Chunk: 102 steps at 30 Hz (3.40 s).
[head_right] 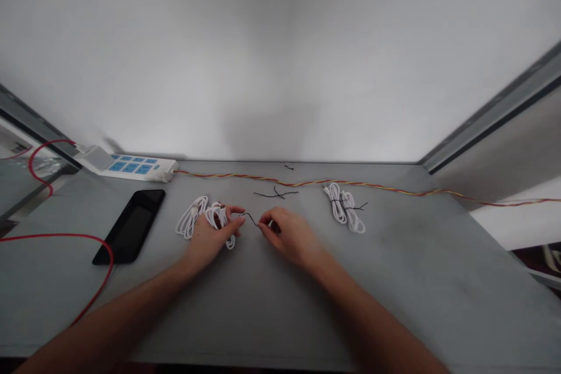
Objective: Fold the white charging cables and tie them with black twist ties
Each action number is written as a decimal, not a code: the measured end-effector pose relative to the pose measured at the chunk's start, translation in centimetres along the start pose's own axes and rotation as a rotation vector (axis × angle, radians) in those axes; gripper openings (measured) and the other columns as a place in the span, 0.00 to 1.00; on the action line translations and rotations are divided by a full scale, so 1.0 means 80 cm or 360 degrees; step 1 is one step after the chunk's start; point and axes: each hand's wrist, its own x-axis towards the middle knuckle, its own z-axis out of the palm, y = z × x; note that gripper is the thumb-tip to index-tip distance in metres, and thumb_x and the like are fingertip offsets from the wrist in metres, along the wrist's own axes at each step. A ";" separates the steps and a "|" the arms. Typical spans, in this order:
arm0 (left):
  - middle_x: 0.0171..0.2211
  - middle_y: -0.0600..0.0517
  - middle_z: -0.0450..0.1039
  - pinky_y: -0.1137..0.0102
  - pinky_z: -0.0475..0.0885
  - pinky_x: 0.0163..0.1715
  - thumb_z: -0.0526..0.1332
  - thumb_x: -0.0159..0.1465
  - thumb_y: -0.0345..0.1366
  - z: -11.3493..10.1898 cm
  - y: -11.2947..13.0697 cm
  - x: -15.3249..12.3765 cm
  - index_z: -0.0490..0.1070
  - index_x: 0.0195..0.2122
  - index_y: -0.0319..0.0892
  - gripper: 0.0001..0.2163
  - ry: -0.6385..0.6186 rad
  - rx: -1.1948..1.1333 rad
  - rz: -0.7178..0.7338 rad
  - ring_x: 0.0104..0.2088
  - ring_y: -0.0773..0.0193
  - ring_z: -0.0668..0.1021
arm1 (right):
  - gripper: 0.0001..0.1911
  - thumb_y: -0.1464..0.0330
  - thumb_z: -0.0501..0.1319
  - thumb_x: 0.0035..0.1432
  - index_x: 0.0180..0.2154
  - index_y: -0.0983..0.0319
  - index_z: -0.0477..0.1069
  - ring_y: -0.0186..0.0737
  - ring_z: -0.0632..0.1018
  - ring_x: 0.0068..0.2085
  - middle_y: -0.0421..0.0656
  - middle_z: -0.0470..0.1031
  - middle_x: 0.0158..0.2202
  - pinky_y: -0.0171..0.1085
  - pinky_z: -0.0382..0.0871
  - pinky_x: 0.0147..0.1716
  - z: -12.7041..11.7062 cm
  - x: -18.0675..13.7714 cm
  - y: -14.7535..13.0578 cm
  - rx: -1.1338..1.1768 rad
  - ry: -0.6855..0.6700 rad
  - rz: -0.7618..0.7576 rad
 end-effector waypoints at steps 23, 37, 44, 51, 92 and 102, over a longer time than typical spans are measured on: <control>0.26 0.54 0.74 0.73 0.69 0.23 0.65 0.53 0.37 -0.002 -0.005 0.006 0.64 0.23 0.41 0.10 0.0196 -0.0140 0.0083 0.21 0.69 0.74 | 0.07 0.66 0.55 0.60 0.35 0.61 0.71 0.36 0.75 0.29 0.42 0.76 0.30 0.35 0.67 0.30 -0.003 0.000 0.005 -0.0034 -0.0048 -0.0040; 0.21 0.56 0.70 0.73 0.67 0.23 0.62 0.57 0.40 -0.008 -0.005 0.006 0.65 0.30 0.42 0.08 0.0155 0.0039 0.0059 0.20 0.68 0.73 | 0.12 0.58 0.57 0.58 0.33 0.61 0.67 0.36 0.76 0.27 0.42 0.75 0.29 0.36 0.70 0.30 -0.011 0.012 0.041 0.0657 0.0268 0.0344; 0.40 0.50 0.72 0.67 0.72 0.35 0.61 0.57 0.35 -0.009 -0.003 -0.003 0.47 0.62 0.44 0.34 -0.0060 0.0433 0.0242 0.29 0.67 0.76 | 0.11 0.65 0.57 0.56 0.41 0.64 0.67 0.39 0.77 0.29 0.44 0.76 0.31 0.38 0.71 0.31 -0.009 0.025 0.066 0.0389 0.0497 0.0529; 0.54 0.41 0.64 0.57 0.68 0.49 0.57 0.60 0.32 -0.018 -0.010 0.005 0.54 0.62 0.43 0.28 -0.0075 0.1194 0.0566 0.50 0.52 0.72 | 0.13 0.69 0.53 0.61 0.45 0.64 0.70 0.50 0.75 0.44 0.53 0.74 0.44 0.43 0.65 0.38 -0.060 0.011 0.062 -0.0877 0.0486 0.0598; 0.51 0.41 0.72 0.64 0.74 0.38 0.60 0.59 0.42 0.025 0.002 -0.006 0.66 0.55 0.43 0.23 -0.0515 -0.0345 0.0045 0.45 0.55 0.77 | 0.23 0.67 0.58 0.55 0.53 0.59 0.58 0.38 0.77 0.33 0.44 0.73 0.38 0.39 0.73 0.34 0.023 0.012 0.026 0.0480 0.0287 -0.0051; 0.22 0.57 0.66 0.75 0.61 0.16 0.57 0.59 0.53 0.044 -0.020 0.002 0.70 0.47 0.38 0.24 -0.0353 -0.0520 -0.0271 0.17 0.72 0.64 | 0.20 0.74 0.54 0.57 0.53 0.61 0.61 0.38 0.76 0.38 0.47 0.74 0.40 0.39 0.74 0.37 0.037 0.008 0.015 0.0614 0.0200 -0.0251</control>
